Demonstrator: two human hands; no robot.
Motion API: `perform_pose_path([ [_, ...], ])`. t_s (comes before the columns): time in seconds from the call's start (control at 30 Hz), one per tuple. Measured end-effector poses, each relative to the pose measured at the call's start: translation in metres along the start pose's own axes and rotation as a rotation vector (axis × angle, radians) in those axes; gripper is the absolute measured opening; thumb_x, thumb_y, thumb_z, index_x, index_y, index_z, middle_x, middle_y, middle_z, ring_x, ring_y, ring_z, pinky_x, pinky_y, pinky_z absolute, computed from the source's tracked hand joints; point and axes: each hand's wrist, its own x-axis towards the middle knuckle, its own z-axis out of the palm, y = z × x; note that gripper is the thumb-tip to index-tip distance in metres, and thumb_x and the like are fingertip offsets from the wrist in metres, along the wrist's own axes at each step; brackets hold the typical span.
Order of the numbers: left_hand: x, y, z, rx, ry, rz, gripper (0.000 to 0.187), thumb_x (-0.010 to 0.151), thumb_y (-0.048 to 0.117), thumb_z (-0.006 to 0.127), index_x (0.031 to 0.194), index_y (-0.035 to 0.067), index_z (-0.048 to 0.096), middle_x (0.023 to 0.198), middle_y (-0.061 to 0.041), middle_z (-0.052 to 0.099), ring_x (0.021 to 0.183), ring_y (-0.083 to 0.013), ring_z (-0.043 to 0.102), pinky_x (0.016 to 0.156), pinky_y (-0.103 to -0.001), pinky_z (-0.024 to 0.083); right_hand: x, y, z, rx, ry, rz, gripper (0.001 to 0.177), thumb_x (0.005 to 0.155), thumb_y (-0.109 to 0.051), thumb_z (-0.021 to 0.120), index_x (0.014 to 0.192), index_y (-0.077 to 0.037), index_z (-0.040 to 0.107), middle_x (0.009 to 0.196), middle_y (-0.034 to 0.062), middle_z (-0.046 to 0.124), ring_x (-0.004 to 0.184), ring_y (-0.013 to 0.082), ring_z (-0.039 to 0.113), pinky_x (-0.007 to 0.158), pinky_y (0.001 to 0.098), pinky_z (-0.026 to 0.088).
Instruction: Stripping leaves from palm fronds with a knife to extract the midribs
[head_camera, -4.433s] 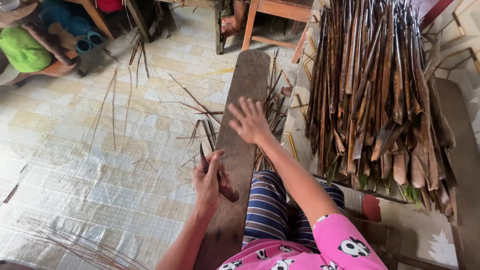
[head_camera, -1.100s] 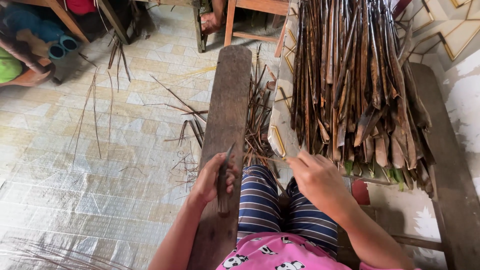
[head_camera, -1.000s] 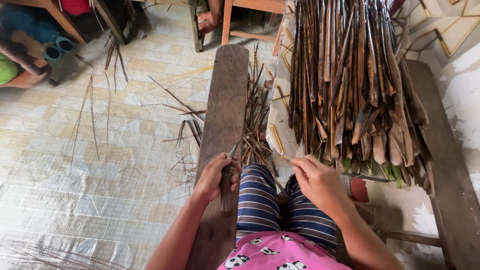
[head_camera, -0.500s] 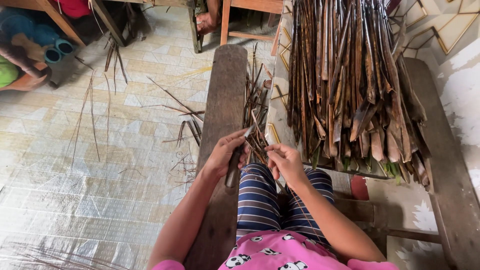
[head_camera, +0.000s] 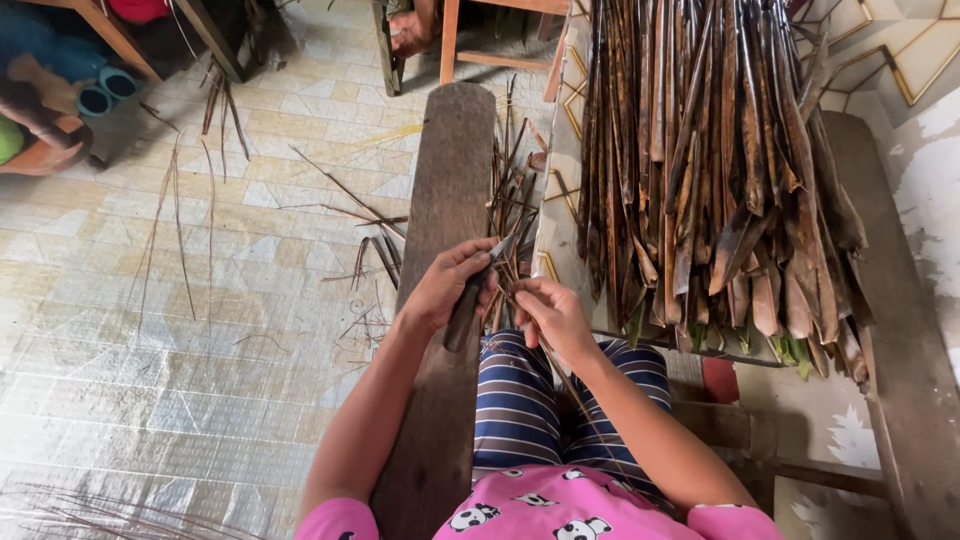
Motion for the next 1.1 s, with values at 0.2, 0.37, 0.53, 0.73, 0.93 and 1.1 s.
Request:
perform_pose_path([
  [0.2,0.014,-0.009,0.002,0.015,-0.016,-0.007,0.033,0.092,0.006,0.054,0.124,0.000,0.060,0.062,-0.023,0.063,0.044,-0.0276,0.065,0.034,-0.035,0.054,0.024,0.007,0.017,0.030,0.027,0.032,0.022,0.096,-0.012,0.049,0.102,0.002,0.065,0.058,0.0193,0.063,0.029,0.0219,0.056,0.025,0.0259,0.041],
  [0.37,0.002,-0.012,-0.010,0.043,0.056,0.056,0.033,0.093,0.005,0.055,0.125,0.002,0.060,0.061,-0.025,0.063,0.045,-0.0305,0.066,0.037,-0.038,0.056,0.033,0.000,0.026,-0.065,-0.012,-0.045,0.019,0.094,-0.008,0.053,0.107,0.000,0.065,0.062,0.0211,0.065,0.031,0.0240,0.058,0.026,0.0283,0.045],
  [0.53,-0.008,-0.012,-0.018,0.081,0.061,0.075,0.036,0.094,0.006,0.054,0.129,0.004,0.059,0.063,-0.026,0.064,0.046,-0.0294,0.066,0.039,-0.037,0.057,0.043,0.018,0.029,-0.074,-0.022,-0.036,0.017,0.093,-0.008,0.057,0.105,0.000,0.066,0.061,0.0206,0.064,0.033,0.0240,0.059,0.027,0.0281,0.045],
  [0.73,-0.004,-0.011,-0.020,0.086,0.006,0.127,0.040,0.094,0.003,0.053,0.134,0.005,0.054,0.065,-0.027,0.066,0.046,-0.0286,0.067,0.039,-0.037,0.058,0.051,0.023,0.020,-0.069,-0.009,-0.028,0.014,0.092,-0.007,0.061,0.103,-0.003,0.069,0.061,0.0212,0.064,0.034,0.0266,0.061,0.025,0.0315,0.046],
  [0.93,-0.010,0.001,-0.021,0.132,-0.045,0.191,0.054,0.093,-0.002,0.056,0.144,0.007,0.042,0.069,-0.027,0.066,0.047,-0.0307,0.066,0.039,-0.040,0.059,0.047,0.025,0.011,-0.045,-0.033,0.029,0.018,0.091,-0.007,0.063,0.107,-0.003,0.069,0.058,0.0189,0.062,0.036,0.0255,0.062,0.027,0.0318,0.049],
  [1.1,-0.015,0.010,-0.010,0.076,-0.030,0.201,0.065,0.092,-0.006,0.054,0.150,0.011,0.030,0.068,-0.025,0.065,0.045,-0.0292,0.063,0.035,-0.038,0.057,0.040,0.019,0.009,-0.006,-0.063,0.080,0.025,0.089,-0.006,0.063,0.113,0.000,0.067,0.055,0.0161,0.061,0.036,0.0208,0.061,0.028,0.0267,0.048],
])
